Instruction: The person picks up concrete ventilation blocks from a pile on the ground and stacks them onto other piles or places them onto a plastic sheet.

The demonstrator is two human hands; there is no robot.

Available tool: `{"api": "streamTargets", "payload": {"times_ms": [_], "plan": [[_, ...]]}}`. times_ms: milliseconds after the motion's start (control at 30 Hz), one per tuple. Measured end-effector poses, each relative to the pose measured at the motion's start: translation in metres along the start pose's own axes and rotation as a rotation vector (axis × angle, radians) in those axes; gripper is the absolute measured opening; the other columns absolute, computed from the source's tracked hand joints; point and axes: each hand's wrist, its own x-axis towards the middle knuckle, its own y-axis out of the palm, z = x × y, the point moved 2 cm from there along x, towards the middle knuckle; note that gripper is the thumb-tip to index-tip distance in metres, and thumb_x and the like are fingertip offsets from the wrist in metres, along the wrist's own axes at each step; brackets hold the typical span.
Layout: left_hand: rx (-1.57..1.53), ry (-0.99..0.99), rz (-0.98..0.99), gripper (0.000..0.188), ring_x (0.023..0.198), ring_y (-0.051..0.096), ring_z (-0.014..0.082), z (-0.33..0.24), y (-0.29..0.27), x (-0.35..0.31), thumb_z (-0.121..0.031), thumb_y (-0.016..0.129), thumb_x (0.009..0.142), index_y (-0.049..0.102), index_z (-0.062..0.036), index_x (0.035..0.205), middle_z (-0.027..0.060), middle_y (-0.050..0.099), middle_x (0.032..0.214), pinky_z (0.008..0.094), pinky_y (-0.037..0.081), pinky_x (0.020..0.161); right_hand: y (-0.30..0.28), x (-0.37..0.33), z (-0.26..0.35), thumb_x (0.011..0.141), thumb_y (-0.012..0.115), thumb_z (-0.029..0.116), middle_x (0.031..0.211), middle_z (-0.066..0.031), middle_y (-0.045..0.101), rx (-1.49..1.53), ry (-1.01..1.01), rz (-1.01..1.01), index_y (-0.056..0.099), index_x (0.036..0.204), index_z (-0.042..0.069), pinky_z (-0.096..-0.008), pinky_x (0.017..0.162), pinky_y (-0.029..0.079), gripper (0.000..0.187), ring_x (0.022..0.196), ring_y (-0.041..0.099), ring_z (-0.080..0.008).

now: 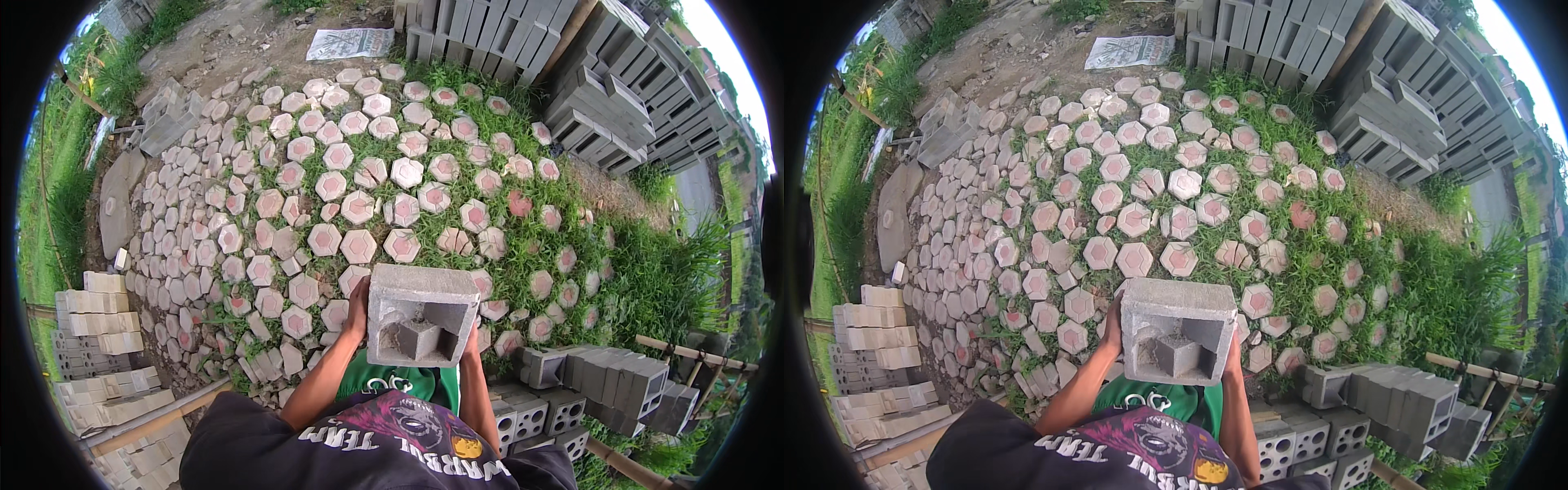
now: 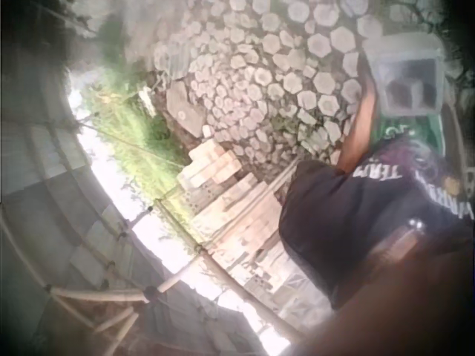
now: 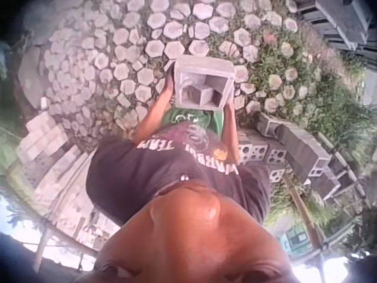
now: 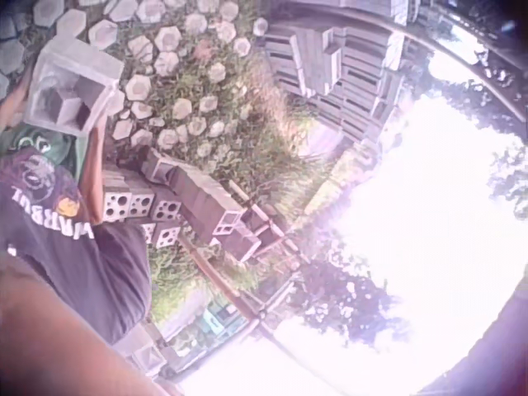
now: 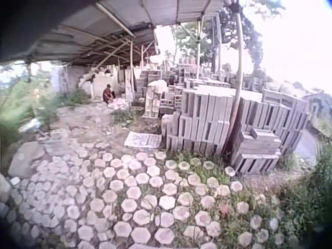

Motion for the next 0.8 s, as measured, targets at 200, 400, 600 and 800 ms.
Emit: {"api": "streamTargets", "payload": {"times_ms": [200, 400, 600, 800], "plan": [[0.109, 0.033, -0.204, 0.048, 0.092, 0.053, 0.0125, -0.038, 0.006, 0.098, -0.041, 0.04, 0.101, 0.061, 0.0018, 0.112, 0.0044, 0.063, 0.102, 0.028, 0.041, 0.085, 0.035, 0.146, 0.015, 0.101, 0.032, 0.048, 0.127, -0.0082, 0.056, 0.279, 0.294, 0.174, 0.043, 0.138, 0.006, -0.0376, 0.102, 0.04, 0.057, 0.114, 0.054, -0.0221], [-0.133, -0.021, -0.259, 0.05, 0.095, 0.056, 0.0129, -0.038, 0.053, 0.261, -0.043, 0.041, 0.1, 0.061, -0.0003, 0.116, 0.0056, 0.064, 0.104, 0.0279, 0.043, 0.085, 0.012, 0.345, 0.05, 0.102, 0.032, 0.046, 0.134, -0.0082, 0.053, 0.245, 0.324, 0.198, 0.04, 0.142, 0.006, -0.0375, 0.104, 0.039, 0.057, 0.12, 0.051, -0.0223], [-0.238, -0.071, -0.465, 0.048, 0.097, 0.059, 0.0161, -0.07, 0.076, 0.381, -0.04, 0.04, 0.1, 0.059, -0.0009, 0.119, 0.0066, 0.064, 0.107, 0.0294, 0.045, 0.088, 0.072, 0.475, 0.153, 0.102, 0.026, 0.05, 0.132, -0.0066, 0.053, -0.018, 0.529, 0.23, 0.041, 0.141, 0.005, -0.0344, 0.104, 0.038, 0.061, 0.119, 0.05, -0.0186], [-0.475, -0.09, -0.36, 0.047, 0.097, 0.059, 0.0164, -0.188, 0.129, 0.493, -0.041, 0.041, 0.099, 0.06, -0.0028, 0.119, 0.0059, 0.064, 0.111, 0.0289, 0.044, 0.088, 0.096, 0.614, 0.182, 0.102, 0.029, 0.047, 0.132, -0.0078, 0.053, -0.124, 0.334, 0.291, 0.041, 0.14, 0.005, -0.0348, 0.104, 0.038, 0.058, 0.119, 0.051, -0.0196]]}}
